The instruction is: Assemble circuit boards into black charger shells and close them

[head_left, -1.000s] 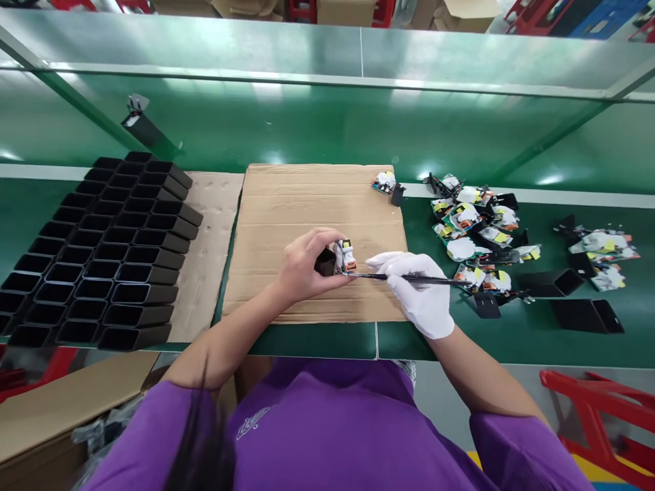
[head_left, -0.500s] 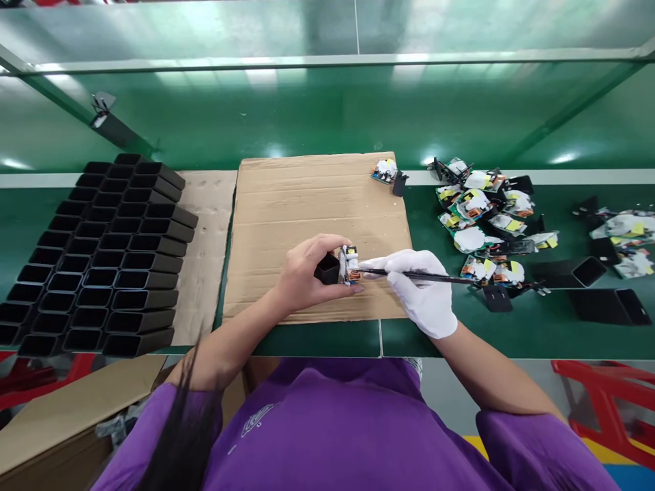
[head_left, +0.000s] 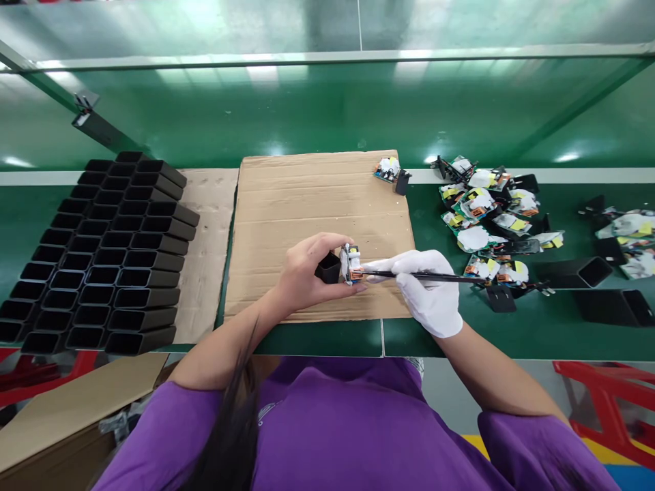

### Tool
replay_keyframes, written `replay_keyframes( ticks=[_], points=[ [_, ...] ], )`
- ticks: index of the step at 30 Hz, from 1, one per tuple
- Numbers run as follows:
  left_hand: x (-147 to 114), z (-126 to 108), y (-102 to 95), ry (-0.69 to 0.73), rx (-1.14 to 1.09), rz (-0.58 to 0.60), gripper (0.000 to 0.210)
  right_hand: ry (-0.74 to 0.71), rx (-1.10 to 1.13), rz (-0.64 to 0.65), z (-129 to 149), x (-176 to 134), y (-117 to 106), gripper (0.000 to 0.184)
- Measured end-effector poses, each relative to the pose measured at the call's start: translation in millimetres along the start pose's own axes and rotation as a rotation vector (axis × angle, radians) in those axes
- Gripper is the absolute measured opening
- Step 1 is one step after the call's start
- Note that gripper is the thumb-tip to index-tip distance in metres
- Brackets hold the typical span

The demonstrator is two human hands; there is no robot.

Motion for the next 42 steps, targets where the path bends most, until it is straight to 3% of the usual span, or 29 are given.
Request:
replay_keyframes(
  ticks=[8,16,24,36,42],
  points=[
    [1.5,-2.3,-1.5,0.014,-0.015,-0.023,0.048,-0.058,0.158,-0.005,-4.5,2.3,1.1,0.010],
    [0.6,0.2,-0.6,0.014,-0.025,-0.049,0.051,-0.049,0.131,0.013,-3.8,2.8,0.8,0.009],
    [-0.7,1.7,-1.4,-0.063,0.007,-0.029,0.053,-0.081,0.107,-0.055,-3.8,3.5,-2.7,0.007],
    [0.2,1.8,-0.8,-0.028,-0.019,-0.041,0.052,-0.044,0.088,0.003,-1.5,3.5,0.2,0.006],
    [0.3,-0.3,-0.6,-0.015,-0.056,-0.049,0.051,-0.072,0.086,-0.036,-2.9,3.9,-0.5,0.006]
  ],
)
Point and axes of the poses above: each hand's wrist, its own x-axis towards the middle knuckle, its own y-axis out of the palm, z = x × y, the point moved 2 cm from there along x, towards the middle knuckle, and after that the axes turned 13 degrees about -z, right-handed, at the moved point
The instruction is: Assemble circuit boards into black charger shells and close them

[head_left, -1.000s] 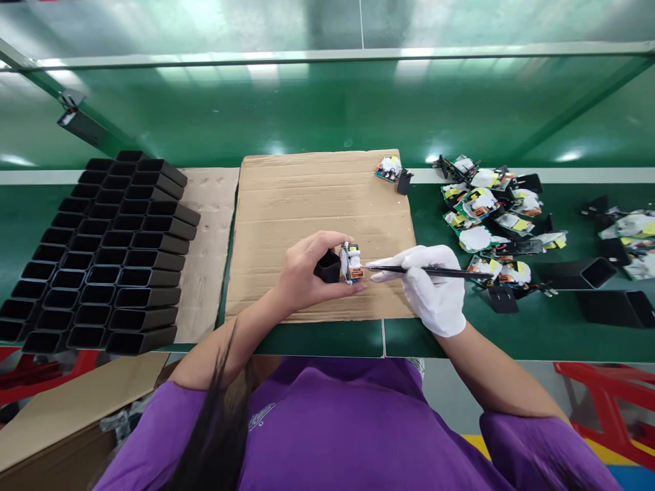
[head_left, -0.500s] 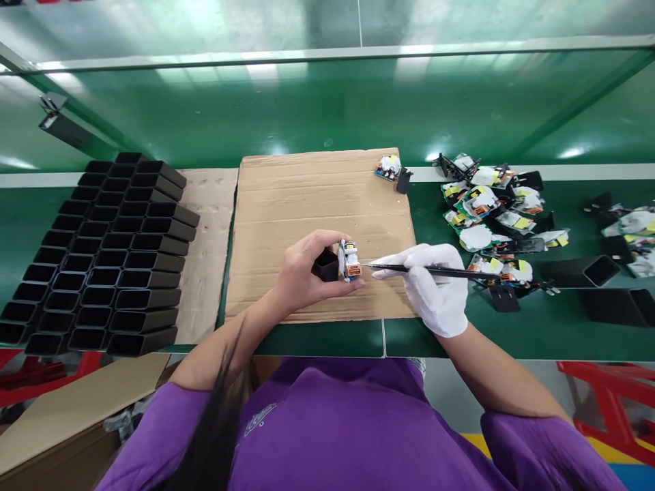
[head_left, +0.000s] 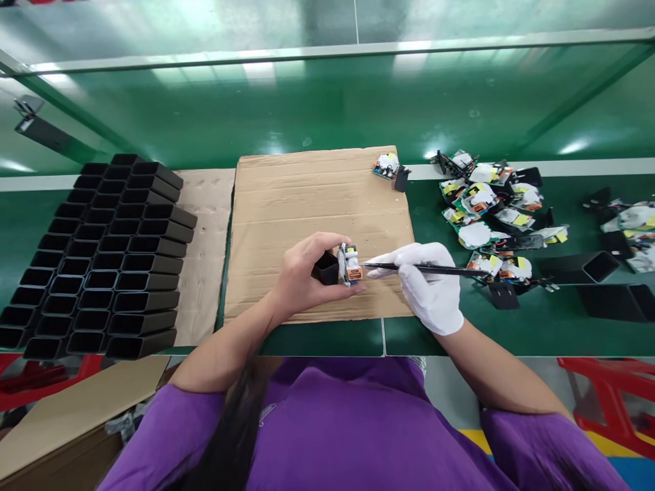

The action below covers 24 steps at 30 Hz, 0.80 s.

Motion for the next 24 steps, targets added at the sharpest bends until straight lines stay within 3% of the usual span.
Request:
replay_keyframes(
  ticks=[5,14,24],
  points=[
    [2.0,-0.5,-1.2,0.003,0.009,-0.017,0.053,-0.061,-0.008,-0.042,3.0,2.0,-1.6,0.007],
    [0.8,2.6,-1.6,0.025,0.102,-0.027,0.055,-0.032,-0.107,0.062,3.5,-1.6,-4.5,0.003],
    [0.1,1.8,-0.7,0.056,0.076,-0.024,0.053,-0.110,-0.107,0.134,4.8,0.2,-0.7,0.007]
  ],
)
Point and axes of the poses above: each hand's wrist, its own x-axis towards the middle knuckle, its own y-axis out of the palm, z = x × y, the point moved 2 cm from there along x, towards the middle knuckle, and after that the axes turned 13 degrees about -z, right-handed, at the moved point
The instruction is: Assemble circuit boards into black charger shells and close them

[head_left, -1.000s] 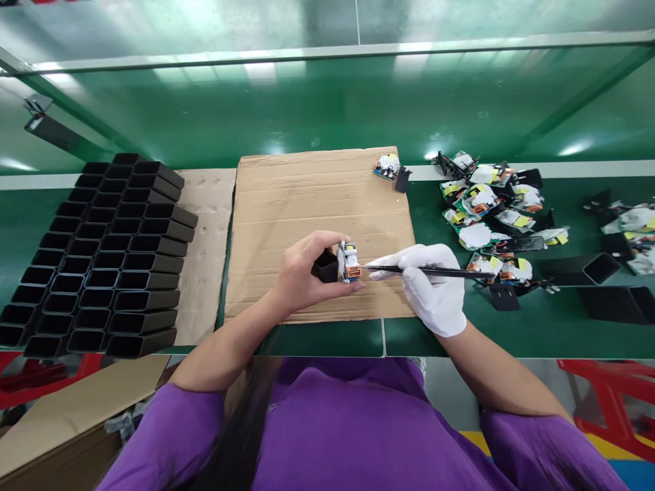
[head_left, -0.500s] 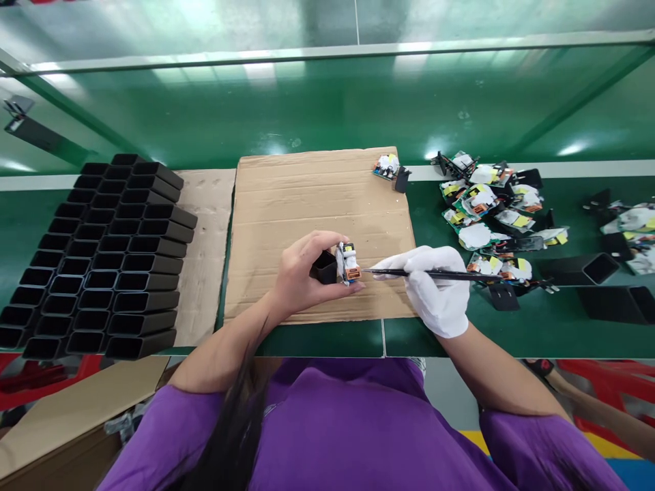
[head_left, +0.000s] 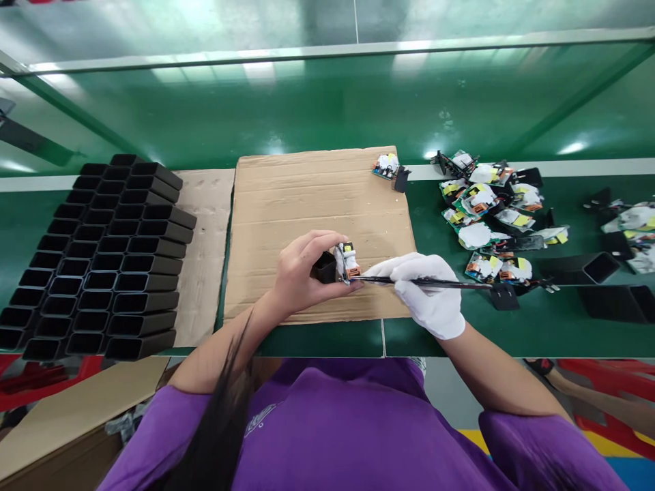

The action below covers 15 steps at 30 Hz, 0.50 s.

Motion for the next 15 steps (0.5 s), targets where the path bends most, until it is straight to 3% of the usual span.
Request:
replay_keyframes(
  ticks=[6,12,15],
  points=[
    [-1,0,0.6,-0.005,-0.023,0.018,0.052,-0.006,-0.014,-0.025,-3,-1,0,0.008],
    [0,1,0.1,0.015,0.026,-0.010,0.055,-0.044,-0.076,-0.269,-10,2,-6,0.005],
    [0,2,-0.3,0.009,0.056,-0.014,0.059,-0.115,-0.307,-0.259,-18,10,-12,0.010]
  ],
)
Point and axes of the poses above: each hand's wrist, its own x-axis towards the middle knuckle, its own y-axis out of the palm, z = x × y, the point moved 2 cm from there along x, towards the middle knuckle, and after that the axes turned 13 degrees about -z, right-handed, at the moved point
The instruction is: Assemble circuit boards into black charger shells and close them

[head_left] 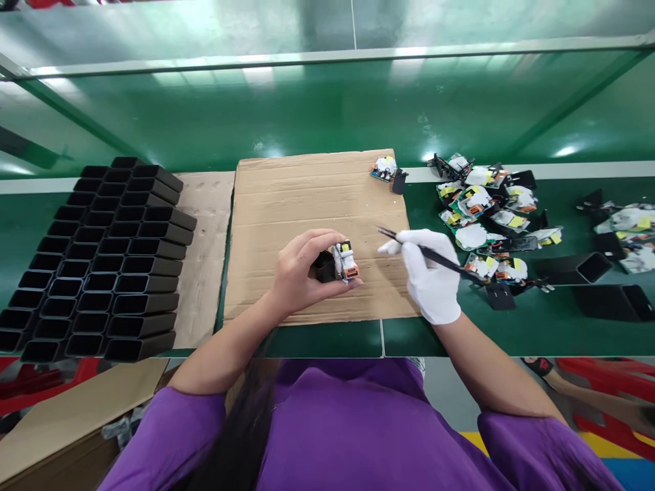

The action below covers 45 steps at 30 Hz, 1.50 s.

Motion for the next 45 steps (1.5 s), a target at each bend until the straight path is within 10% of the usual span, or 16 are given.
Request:
replay_keyframes(
  ticks=[8,15,20,25,37,45],
  points=[
    [-1,2,-0.6,0.012,-0.180,-0.070,0.062,-0.229,-0.708,0.481,-45,15,5,0.037],
    [-11,9,17.7,-0.533,-0.662,0.127,0.060,0.007,-0.128,0.424,-7,4,9,0.059],
    [-15,12,27.1,-0.667,-0.818,0.162,0.065,0.222,0.170,0.494,-7,-1,10,0.065],
    [-15,11,27.9,-0.668,-0.811,0.133,0.062,0.173,0.003,0.438,-3,-7,17,0.082],
    [-11,11,18.6,-0.354,-0.468,0.045,0.055,0.151,-0.116,0.338,-9,-13,17,0.055],
    [-11,17,24.7,-1.073,-0.923,-0.131,0.066,0.372,0.104,0.589,-12,-12,24,0.109]
  ],
)
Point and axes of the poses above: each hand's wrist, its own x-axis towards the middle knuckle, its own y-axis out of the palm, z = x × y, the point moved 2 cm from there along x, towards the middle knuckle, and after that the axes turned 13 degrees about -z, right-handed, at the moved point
